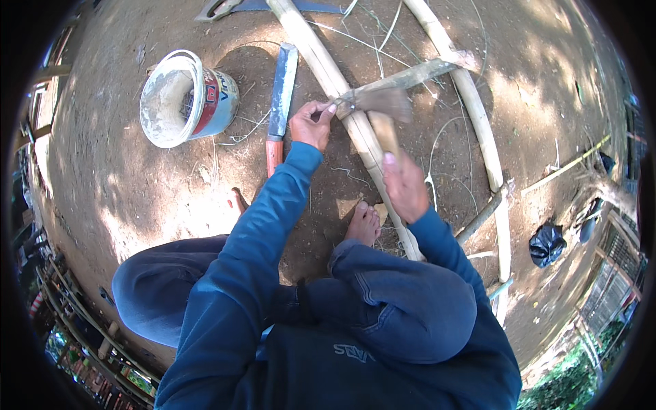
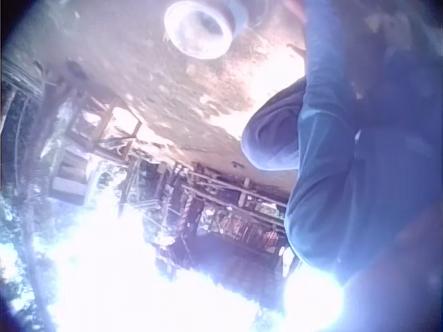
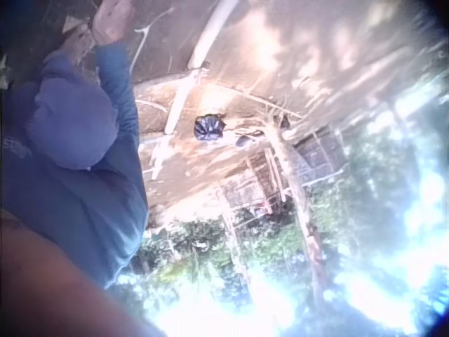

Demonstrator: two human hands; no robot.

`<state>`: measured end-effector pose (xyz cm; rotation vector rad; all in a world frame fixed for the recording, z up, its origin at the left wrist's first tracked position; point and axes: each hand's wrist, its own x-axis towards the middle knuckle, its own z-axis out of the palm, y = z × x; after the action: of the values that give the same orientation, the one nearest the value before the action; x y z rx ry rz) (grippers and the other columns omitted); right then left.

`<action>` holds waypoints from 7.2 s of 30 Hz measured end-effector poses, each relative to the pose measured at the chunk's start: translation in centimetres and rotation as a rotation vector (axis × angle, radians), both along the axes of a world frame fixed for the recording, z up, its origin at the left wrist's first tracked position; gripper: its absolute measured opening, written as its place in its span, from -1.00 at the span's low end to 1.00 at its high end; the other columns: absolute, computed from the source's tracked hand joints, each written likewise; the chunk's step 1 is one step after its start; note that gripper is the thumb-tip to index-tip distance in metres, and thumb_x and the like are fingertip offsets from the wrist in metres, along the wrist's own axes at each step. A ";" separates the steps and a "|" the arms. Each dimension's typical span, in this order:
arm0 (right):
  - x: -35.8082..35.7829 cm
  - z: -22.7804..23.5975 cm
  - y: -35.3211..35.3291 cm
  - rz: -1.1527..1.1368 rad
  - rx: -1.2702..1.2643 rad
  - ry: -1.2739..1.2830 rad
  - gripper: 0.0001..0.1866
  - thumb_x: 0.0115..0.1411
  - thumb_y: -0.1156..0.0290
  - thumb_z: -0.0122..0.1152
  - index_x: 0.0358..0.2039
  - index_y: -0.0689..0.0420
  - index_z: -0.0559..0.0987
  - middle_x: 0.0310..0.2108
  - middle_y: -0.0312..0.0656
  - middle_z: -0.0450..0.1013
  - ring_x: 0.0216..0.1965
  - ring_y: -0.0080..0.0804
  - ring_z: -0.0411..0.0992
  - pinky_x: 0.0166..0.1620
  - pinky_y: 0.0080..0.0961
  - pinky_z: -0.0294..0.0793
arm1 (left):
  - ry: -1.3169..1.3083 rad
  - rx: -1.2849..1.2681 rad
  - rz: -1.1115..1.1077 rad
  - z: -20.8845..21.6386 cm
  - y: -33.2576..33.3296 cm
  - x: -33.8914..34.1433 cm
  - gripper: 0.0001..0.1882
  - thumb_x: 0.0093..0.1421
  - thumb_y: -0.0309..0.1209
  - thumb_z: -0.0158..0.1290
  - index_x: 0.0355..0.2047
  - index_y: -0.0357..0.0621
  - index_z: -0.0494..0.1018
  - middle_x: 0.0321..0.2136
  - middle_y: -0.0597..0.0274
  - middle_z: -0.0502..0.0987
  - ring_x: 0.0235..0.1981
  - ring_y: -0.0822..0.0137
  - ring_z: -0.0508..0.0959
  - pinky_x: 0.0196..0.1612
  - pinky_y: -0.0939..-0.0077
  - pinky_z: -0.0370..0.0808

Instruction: The person is assembling a wooden ladder-like structure on the ground. They use a hammer to drive nails into the joints of the wooden frame, securing the crossbars to the side rails. The person occasionally reaches into a bucket to retrieve nails.

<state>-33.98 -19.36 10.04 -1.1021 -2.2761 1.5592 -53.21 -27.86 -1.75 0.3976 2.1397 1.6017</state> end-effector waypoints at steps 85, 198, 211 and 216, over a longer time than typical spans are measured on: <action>-4.3 7.2 -4.6 -0.298 -0.217 0.935 -0.71 0.27 0.33 0.11 -0.52 0.27 0.47 -0.63 -0.23 0.40 -0.62 -0.57 0.29 -0.57 -0.47 0.23 | 0.275 -0.062 0.022 0.9 -3.0 -0.5 -0.88 0.07 -0.39 0.24 -0.40 -0.16 0.63 -0.53 0.26 0.39 -0.44 0.39 0.39 -0.29 0.48 0.34; -7.6 2.0 -10.6 -0.653 0.118 -0.419 -0.69 0.10 0.23 0.16 -0.39 0.28 0.54 -0.63 -0.01 0.44 -0.56 -0.17 0.43 -0.38 -0.23 0.38 | 0.552 -1.274 -0.920 5.1 -12.8 -40.3 -0.59 -0.07 -0.32 0.31 -0.22 -0.28 0.54 -0.14 -0.12 0.56 -0.04 -0.02 0.54 0.04 0.21 0.49; -3.3 1.9 -1.7 -0.857 -0.115 -0.254 -0.61 0.11 0.16 0.17 -0.26 0.27 0.57 -0.55 -0.02 0.50 -0.48 -0.25 0.47 -0.33 -0.28 0.42 | 0.127 -0.955 -0.686 14.4 -11.5 -37.1 -0.85 0.00 -0.44 0.15 -0.54 -0.22 0.42 -0.53 0.02 0.56 -0.51 0.20 0.60 -0.41 0.34 0.56; -1.2 2.8 1.3 -0.750 -0.191 -0.189 -0.62 0.15 0.15 0.15 -0.25 0.25 0.56 -0.50 0.01 0.51 -0.47 -0.20 0.48 -0.34 -0.28 0.42 | -0.152 -0.496 -0.527 20.6 -11.8 -34.0 -0.97 0.15 -0.55 0.00 -0.40 -0.20 0.36 -0.63 0.27 0.43 -0.69 0.43 0.45 -0.68 0.58 0.37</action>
<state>-35.17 -18.01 12.85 -1.9248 -1.5041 1.3893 -87.25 -39.67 18.89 0.5882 2.0022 0.7603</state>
